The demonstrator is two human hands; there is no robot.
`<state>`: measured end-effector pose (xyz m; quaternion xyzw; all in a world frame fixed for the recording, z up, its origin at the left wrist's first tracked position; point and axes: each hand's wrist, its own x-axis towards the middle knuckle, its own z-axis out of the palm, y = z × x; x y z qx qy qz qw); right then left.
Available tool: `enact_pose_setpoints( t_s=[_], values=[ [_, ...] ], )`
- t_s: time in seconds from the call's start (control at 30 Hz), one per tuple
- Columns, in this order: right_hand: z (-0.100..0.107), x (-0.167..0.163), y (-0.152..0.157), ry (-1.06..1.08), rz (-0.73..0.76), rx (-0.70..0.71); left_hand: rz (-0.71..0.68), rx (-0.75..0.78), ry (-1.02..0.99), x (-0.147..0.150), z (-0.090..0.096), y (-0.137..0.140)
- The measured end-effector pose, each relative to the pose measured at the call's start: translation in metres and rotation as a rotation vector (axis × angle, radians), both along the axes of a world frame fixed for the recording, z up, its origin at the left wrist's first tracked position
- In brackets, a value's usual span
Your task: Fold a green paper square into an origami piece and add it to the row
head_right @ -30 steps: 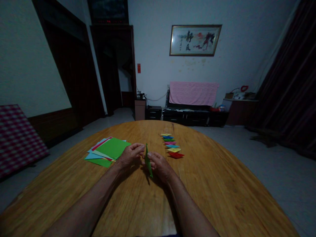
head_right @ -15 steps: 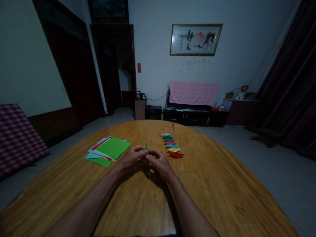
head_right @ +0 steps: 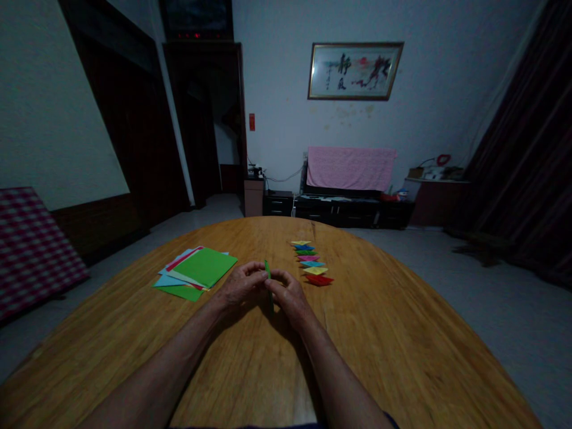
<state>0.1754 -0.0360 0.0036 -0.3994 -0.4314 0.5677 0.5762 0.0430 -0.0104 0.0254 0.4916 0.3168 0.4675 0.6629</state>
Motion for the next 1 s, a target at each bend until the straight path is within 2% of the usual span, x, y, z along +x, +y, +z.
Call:
enact_pose_setpoints(
  t_s=[0.13,0.33,0.6,0.83,1.0],
  values=[
    [0.0,-0.002,0.001,-0.011,-0.043,0.01,-0.003,0.038,0.014,0.0,-0.004,0.006],
    [-0.004,-0.002,0.002,-0.035,-0.065,0.012,0.077,0.024,0.015,0.002,-0.006,0.01],
    [-0.008,-0.004,0.005,-0.065,-0.079,0.011,-0.008,0.006,-0.039,0.001,-0.012,0.012],
    [-0.007,-0.008,0.0,0.048,-0.016,-0.004,0.007,-0.05,-0.061,0.002,-0.011,0.014],
    [-0.004,-0.009,-0.002,0.041,-0.008,0.008,-0.031,-0.075,-0.099,0.001,-0.01,0.013]
  ],
)
